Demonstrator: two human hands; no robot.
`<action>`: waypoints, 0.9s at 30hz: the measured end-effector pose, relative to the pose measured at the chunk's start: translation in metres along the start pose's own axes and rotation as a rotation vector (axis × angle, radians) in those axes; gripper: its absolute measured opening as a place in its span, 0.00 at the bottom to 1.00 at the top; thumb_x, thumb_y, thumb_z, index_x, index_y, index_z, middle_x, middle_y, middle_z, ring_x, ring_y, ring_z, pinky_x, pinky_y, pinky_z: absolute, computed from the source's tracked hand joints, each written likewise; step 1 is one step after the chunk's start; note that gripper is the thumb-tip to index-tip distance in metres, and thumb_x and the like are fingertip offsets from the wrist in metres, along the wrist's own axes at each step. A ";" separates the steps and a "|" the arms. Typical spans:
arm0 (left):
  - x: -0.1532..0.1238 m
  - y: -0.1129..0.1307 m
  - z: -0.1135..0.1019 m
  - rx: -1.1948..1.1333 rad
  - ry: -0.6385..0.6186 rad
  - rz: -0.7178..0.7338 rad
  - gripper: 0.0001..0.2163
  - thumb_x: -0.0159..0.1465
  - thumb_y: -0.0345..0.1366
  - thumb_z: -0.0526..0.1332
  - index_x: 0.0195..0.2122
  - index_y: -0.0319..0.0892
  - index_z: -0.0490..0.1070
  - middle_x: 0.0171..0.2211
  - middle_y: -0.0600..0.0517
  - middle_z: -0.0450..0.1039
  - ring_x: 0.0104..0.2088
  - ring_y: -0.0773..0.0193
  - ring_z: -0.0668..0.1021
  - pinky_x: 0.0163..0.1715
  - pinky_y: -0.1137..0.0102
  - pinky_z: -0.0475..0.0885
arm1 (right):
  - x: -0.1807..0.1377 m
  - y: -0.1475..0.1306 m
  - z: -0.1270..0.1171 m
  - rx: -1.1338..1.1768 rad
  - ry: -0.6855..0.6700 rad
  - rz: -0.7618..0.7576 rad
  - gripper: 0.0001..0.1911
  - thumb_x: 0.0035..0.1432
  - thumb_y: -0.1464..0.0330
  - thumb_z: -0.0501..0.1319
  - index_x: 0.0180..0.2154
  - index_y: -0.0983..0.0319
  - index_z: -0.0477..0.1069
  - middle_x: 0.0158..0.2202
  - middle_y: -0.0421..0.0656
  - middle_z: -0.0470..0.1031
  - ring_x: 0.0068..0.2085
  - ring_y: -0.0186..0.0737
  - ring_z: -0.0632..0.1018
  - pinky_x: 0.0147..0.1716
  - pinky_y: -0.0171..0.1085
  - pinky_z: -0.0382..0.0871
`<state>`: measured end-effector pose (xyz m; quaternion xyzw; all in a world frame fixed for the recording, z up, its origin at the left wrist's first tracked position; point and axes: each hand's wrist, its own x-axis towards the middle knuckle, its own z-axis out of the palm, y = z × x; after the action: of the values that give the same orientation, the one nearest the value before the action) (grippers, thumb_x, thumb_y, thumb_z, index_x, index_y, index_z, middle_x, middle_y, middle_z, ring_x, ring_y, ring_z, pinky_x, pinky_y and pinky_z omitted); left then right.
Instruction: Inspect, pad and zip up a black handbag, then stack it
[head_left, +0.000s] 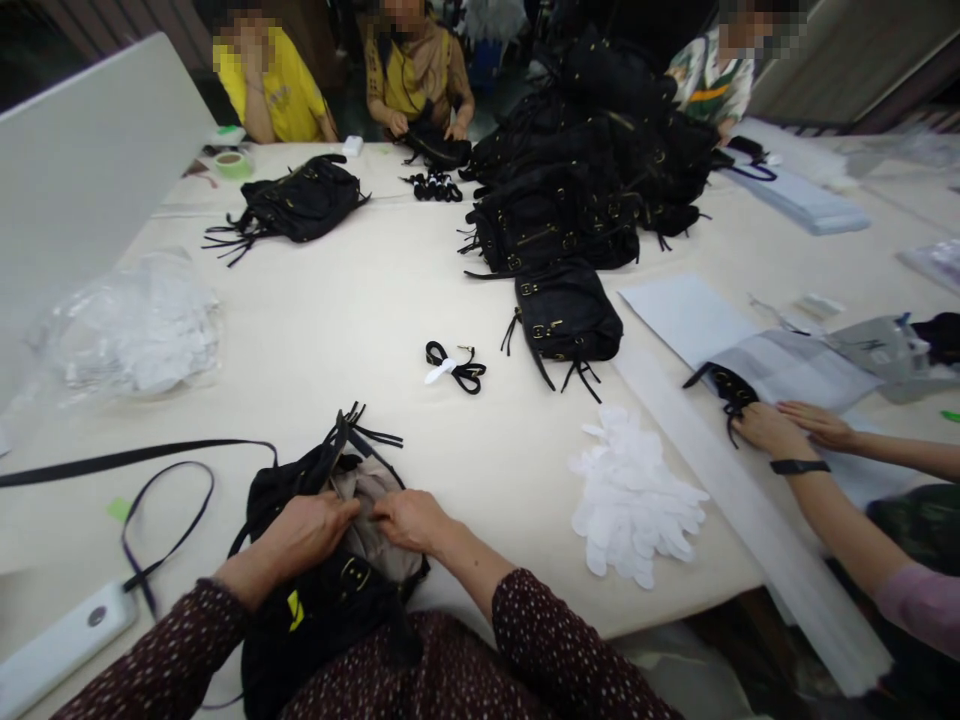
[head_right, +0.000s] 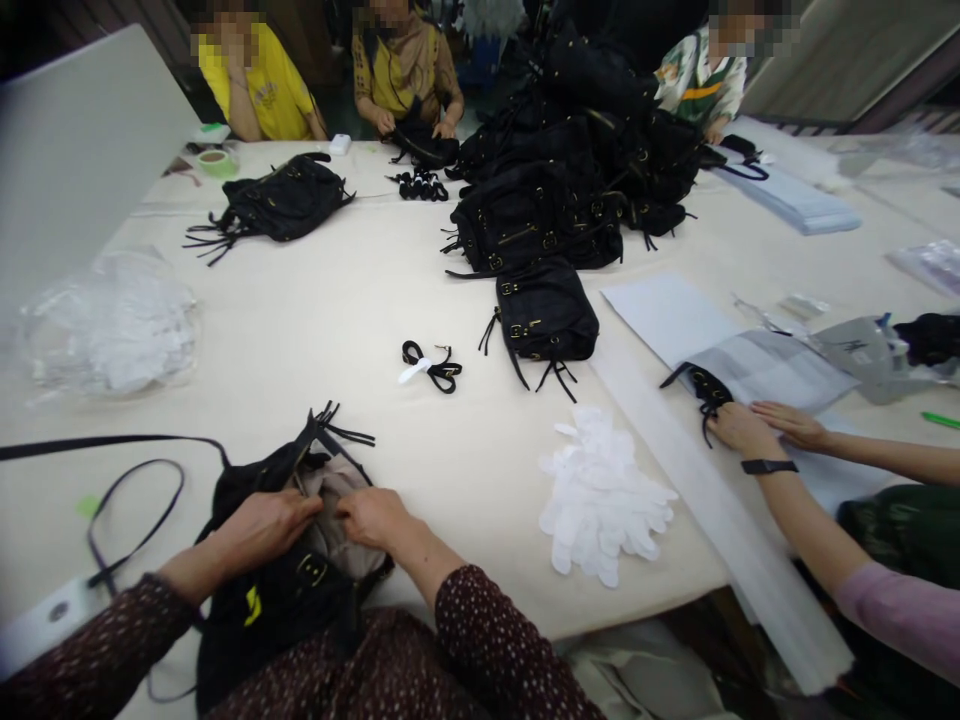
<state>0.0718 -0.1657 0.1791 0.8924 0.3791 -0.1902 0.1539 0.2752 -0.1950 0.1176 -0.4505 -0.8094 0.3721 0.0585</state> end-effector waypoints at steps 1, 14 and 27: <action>0.004 0.001 0.001 0.002 -0.003 -0.008 0.14 0.68 0.32 0.45 0.42 0.45 0.70 0.31 0.48 0.77 0.32 0.55 0.80 0.27 0.66 0.70 | -0.006 0.001 0.002 -0.024 -0.004 -0.018 0.18 0.59 0.67 0.54 0.50 0.53 0.71 0.51 0.38 0.77 0.51 0.40 0.76 0.46 0.37 0.71; -0.031 0.025 0.047 0.001 0.157 0.029 0.14 0.68 0.29 0.47 0.32 0.44 0.70 0.29 0.52 0.76 0.36 0.58 0.77 0.52 0.54 0.64 | -0.033 0.002 0.036 -0.279 0.127 -0.184 0.07 0.58 0.67 0.58 0.36 0.61 0.73 0.55 0.44 0.73 0.49 0.43 0.74 0.43 0.41 0.71; -0.022 0.020 0.060 -0.012 0.215 0.032 0.14 0.67 0.28 0.49 0.32 0.44 0.72 0.27 0.51 0.76 0.34 0.59 0.78 0.54 0.57 0.63 | -0.032 -0.010 0.038 -0.300 0.137 -0.127 0.09 0.60 0.68 0.54 0.41 0.59 0.71 0.56 0.42 0.71 0.52 0.43 0.71 0.46 0.43 0.67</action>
<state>0.0591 -0.2179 0.1393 0.9127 0.3802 -0.0886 0.1205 0.2711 -0.2435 0.1047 -0.4263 -0.8768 0.2113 0.0691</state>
